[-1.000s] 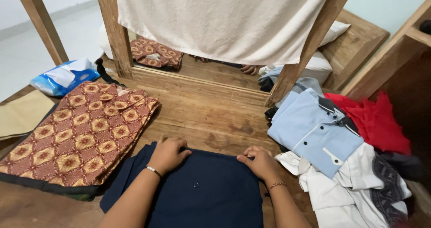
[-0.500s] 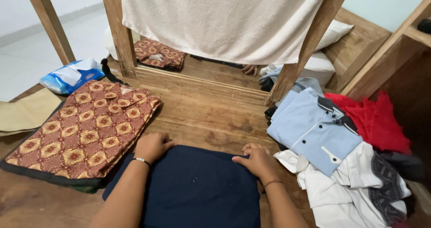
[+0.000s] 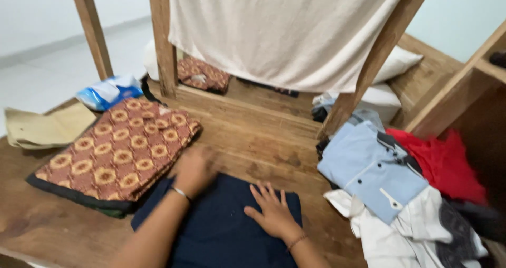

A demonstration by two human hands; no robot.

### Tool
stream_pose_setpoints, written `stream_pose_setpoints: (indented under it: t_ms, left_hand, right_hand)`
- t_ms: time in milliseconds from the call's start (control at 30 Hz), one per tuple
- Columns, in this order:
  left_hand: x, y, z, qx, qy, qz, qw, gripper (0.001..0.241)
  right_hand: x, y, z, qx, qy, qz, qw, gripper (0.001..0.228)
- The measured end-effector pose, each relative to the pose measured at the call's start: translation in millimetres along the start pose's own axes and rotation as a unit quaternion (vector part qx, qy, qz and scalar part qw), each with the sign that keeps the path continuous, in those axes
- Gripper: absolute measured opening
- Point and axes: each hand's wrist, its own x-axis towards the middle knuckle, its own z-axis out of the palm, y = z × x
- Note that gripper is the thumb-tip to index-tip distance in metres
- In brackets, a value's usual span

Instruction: The person folds a dark blue polo shirt and a light blue button-up shirt on a wooden table. They smooth out the fabric, fold the sleeves and sides, and then fold the shirts in half before placing them on a stack.

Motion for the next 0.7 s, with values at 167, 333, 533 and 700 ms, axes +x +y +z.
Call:
stream_pose_setpoints:
  t_ms: [167, 333, 533, 700]
  left_hand:
    - [-29.1, 110.8, -33.2, -0.19, -0.053, 0.124, 0.972, 0.06]
    - [-37.0, 117.1, 2.0, -0.131, -0.325, 0.123, 0.928, 0.09]
    - [-32.1, 97.2, 4.2, -0.054, -0.369, 0.063, 0.926, 0.093]
    - [-38.8, 74.3, 44.1, -0.013, -0.321, 0.041, 0.946, 0.091]
  right_hand:
    - [12.7, 12.5, 13.2, 0.004, 0.014, 0.023, 1.0, 0.074]
    - [14.0, 18.1, 9.1, 0.006, -0.017, -0.013, 1.0, 0.072]
    - [14.4, 16.5, 7.9, 0.017, 0.005, 0.015, 1.0, 0.061]
    - [14.6, 17.3, 9.9, -0.001, 0.002, 0.03, 1.0, 0.07]
